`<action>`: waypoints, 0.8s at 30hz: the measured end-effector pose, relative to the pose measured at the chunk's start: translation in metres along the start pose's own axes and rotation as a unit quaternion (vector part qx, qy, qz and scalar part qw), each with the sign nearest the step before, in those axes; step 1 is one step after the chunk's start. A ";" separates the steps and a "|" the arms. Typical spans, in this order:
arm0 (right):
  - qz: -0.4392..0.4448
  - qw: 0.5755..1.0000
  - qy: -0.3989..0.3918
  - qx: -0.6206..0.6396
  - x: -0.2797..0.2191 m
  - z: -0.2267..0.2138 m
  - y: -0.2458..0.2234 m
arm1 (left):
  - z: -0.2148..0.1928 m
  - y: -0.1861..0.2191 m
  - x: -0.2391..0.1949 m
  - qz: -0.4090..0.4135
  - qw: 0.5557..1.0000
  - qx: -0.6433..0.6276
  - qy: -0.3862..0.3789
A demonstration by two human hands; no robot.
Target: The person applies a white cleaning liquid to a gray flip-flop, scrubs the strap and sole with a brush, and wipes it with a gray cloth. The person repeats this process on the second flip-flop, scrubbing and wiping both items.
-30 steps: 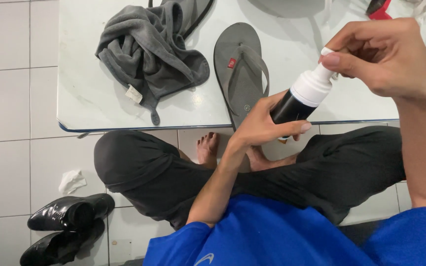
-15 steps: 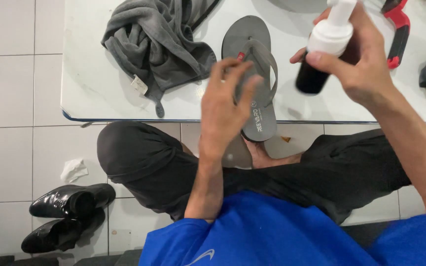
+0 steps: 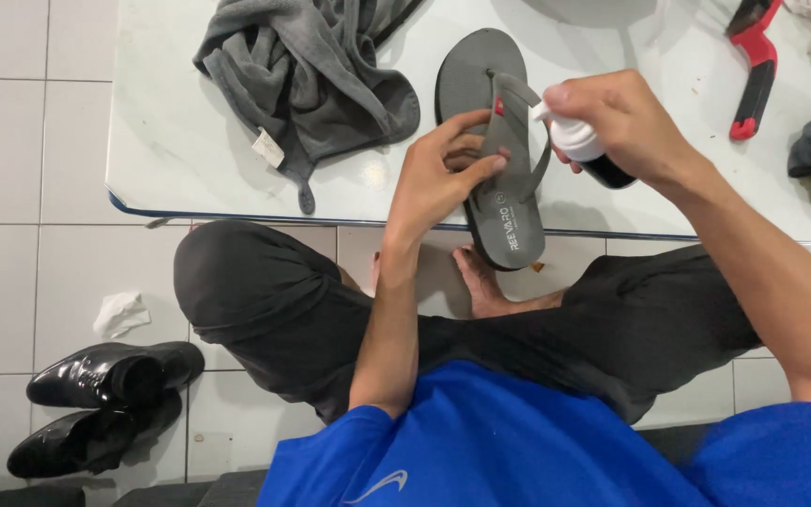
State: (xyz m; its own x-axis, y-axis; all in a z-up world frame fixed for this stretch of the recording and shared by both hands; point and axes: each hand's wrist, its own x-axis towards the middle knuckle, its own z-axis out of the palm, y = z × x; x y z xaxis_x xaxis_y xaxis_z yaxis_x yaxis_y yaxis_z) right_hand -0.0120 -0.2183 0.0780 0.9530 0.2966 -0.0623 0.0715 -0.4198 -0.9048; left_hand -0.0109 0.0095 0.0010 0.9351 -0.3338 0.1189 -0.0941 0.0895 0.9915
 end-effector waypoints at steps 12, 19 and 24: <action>-0.061 0.906 0.046 -0.416 0.016 0.018 0.031 | 0.003 -0.004 0.000 -0.011 1.000 -0.002 -0.009; -0.073 0.906 0.047 -0.415 0.019 0.020 0.035 | 0.001 -0.006 -0.001 -0.019 0.999 -0.030 -0.008; -0.074 0.908 0.052 -0.408 0.018 0.022 0.033 | 0.002 -0.005 -0.001 -0.022 0.999 -0.031 -0.009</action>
State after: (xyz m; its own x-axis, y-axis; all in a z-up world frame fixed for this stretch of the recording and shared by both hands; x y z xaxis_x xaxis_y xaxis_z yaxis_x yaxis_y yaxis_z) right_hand 0.0014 -0.2079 0.0378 0.9347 0.3366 0.1141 0.3553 -0.8906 -0.2837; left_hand -0.0115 0.0077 -0.0041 0.9313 -0.3560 0.0768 -0.0313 0.1318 0.9908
